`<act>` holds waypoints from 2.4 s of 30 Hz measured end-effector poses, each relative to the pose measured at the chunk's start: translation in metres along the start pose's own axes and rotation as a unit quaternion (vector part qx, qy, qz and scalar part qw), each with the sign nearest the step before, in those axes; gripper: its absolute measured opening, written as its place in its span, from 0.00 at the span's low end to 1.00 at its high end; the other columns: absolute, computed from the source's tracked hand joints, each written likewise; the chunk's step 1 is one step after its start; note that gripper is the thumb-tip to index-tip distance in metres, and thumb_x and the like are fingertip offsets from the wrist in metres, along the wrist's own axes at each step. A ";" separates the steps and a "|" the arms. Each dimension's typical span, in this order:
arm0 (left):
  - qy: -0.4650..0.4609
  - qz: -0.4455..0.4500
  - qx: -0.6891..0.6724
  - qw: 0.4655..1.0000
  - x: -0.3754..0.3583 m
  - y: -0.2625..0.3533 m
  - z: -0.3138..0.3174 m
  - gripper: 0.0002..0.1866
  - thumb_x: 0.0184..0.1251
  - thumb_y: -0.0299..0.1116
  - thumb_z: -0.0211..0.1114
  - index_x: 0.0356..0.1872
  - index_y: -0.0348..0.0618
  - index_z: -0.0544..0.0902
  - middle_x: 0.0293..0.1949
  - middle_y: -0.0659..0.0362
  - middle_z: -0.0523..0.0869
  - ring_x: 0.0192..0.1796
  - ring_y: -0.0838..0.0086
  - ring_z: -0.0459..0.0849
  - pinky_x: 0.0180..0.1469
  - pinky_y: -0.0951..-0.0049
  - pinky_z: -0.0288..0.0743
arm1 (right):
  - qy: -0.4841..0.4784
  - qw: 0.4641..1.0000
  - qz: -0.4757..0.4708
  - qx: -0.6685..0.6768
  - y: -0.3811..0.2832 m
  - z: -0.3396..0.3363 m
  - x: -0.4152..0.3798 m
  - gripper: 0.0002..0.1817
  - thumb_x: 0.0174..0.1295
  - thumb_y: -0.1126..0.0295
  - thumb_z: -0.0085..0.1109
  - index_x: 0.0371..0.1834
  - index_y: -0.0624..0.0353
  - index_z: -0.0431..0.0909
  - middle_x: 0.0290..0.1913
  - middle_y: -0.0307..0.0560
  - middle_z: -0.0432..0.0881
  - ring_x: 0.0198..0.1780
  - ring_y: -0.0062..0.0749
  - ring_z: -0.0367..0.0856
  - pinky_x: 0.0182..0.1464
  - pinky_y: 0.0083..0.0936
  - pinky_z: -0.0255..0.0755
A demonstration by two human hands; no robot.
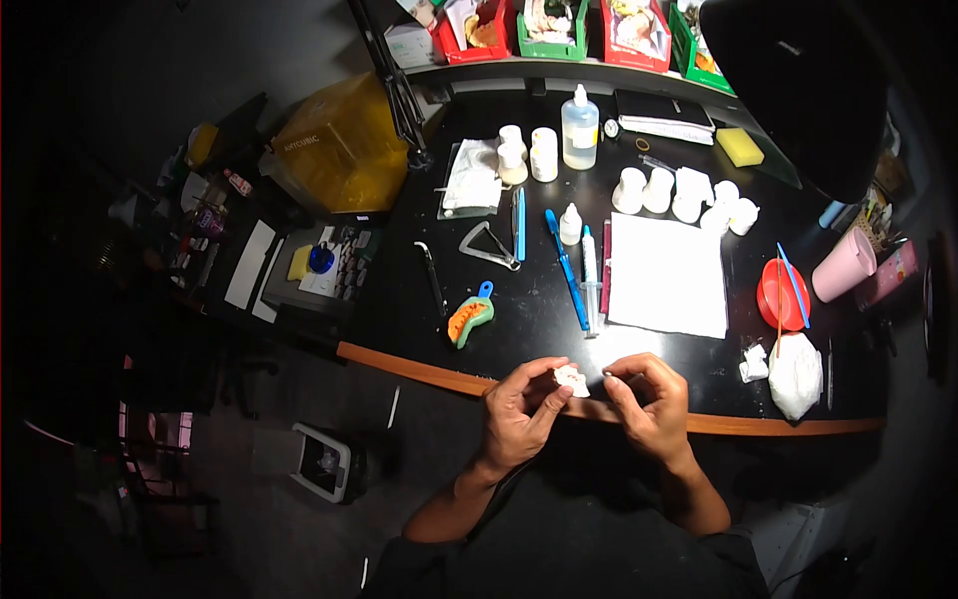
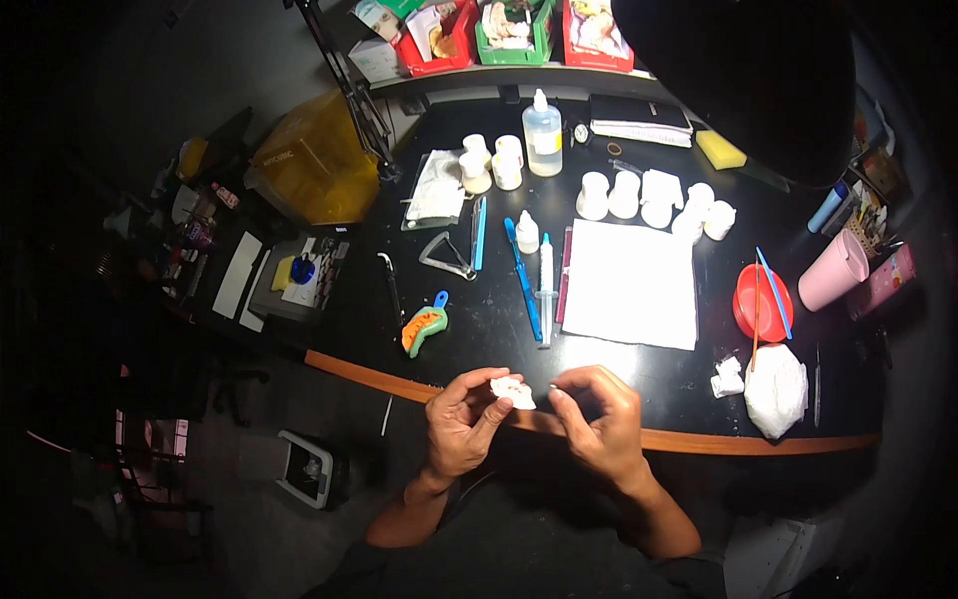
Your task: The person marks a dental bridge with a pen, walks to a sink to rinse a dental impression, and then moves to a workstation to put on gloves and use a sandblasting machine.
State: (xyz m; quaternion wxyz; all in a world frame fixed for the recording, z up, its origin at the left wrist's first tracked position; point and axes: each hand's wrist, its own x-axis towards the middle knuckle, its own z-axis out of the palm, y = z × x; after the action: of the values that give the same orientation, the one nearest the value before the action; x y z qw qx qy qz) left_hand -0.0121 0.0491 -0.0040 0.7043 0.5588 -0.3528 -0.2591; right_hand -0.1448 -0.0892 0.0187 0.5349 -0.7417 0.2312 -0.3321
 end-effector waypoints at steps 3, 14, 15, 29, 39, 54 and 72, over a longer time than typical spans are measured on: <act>0.024 0.025 0.020 0.999 0.016 0.006 -0.018 0.16 0.72 0.21 0.66 0.57 0.32 0.78 0.50 0.49 0.88 0.51 0.72 0.88 0.55 0.73 0.83 | 0.032 0.999 -0.009 -0.036 0.007 -0.017 -0.008 0.03 0.58 0.80 0.67 0.34 0.67 0.83 0.32 0.49 0.86 0.33 0.33 0.86 0.36 0.25 0.77; 0.056 0.214 0.192 0.956 0.250 0.076 -0.087 0.12 0.70 0.18 0.64 0.52 0.29 0.77 0.44 0.54 0.88 0.45 0.76 0.87 0.51 0.76 0.81 | 0.120 0.964 -0.173 -0.163 0.016 -0.029 -0.015 0.06 0.45 0.82 0.66 0.26 0.62 0.80 0.24 0.47 0.81 0.22 0.36 0.79 0.26 0.27 0.72; 0.066 0.230 0.201 0.950 0.286 0.082 -0.089 0.12 0.69 0.18 0.65 0.51 0.29 0.78 0.45 0.54 0.88 0.45 0.76 0.87 0.51 0.77 0.81 | 0.127 0.960 -0.181 -0.172 0.015 -0.026 -0.015 0.07 0.44 0.82 0.66 0.26 0.61 0.80 0.24 0.46 0.80 0.21 0.35 0.77 0.25 0.27 0.71; 0.218 0.144 0.245 0.934 0.527 0.064 -0.093 0.11 0.59 0.15 0.68 0.44 0.32 0.85 0.38 0.49 0.89 0.40 0.69 0.91 0.40 0.69 0.90 | 0.190 0.910 -0.284 -0.235 0.019 -0.021 -0.014 0.09 0.42 0.82 0.64 0.29 0.62 0.78 0.26 0.47 0.81 0.23 0.37 0.77 0.25 0.28 0.71; 0.112 0.295 0.624 0.715 0.445 0.132 -0.100 0.16 0.55 0.35 0.77 0.42 0.38 0.89 0.34 0.48 0.92 0.38 0.56 0.91 0.45 0.65 0.83 | 0.155 0.917 -0.273 -0.246 0.027 -0.016 -0.011 0.10 0.44 0.85 0.64 0.31 0.65 0.80 0.29 0.50 0.82 0.25 0.39 0.78 0.27 0.29 0.71; 0.053 0.092 0.582 0.806 0.065 0.026 -0.095 0.23 0.49 0.36 0.82 0.45 0.35 0.88 0.39 0.53 0.87 0.41 0.63 0.84 0.47 0.66 0.79 | 0.048 0.950 -0.189 -0.244 0.019 -0.018 -0.008 0.13 0.47 0.85 0.66 0.38 0.65 0.84 0.34 0.51 0.85 0.33 0.44 0.84 0.37 0.32 0.77; 0.109 0.138 0.286 0.942 0.024 0.043 -0.042 0.17 0.53 0.19 0.76 0.45 0.32 0.83 0.40 0.57 0.84 0.41 0.77 0.88 0.45 0.79 0.83 | 0.088 0.963 -0.177 -0.183 0.022 -0.025 -0.020 0.10 0.48 0.85 0.67 0.35 0.64 0.84 0.33 0.50 0.85 0.32 0.41 0.84 0.34 0.29 0.75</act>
State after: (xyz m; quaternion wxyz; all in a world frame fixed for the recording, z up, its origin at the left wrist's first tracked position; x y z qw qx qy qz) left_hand 0.0347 0.0663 0.0373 0.5780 0.7072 -0.4069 0.0149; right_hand -0.1760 -0.0982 -0.0017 0.3004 -0.8241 0.1988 -0.4373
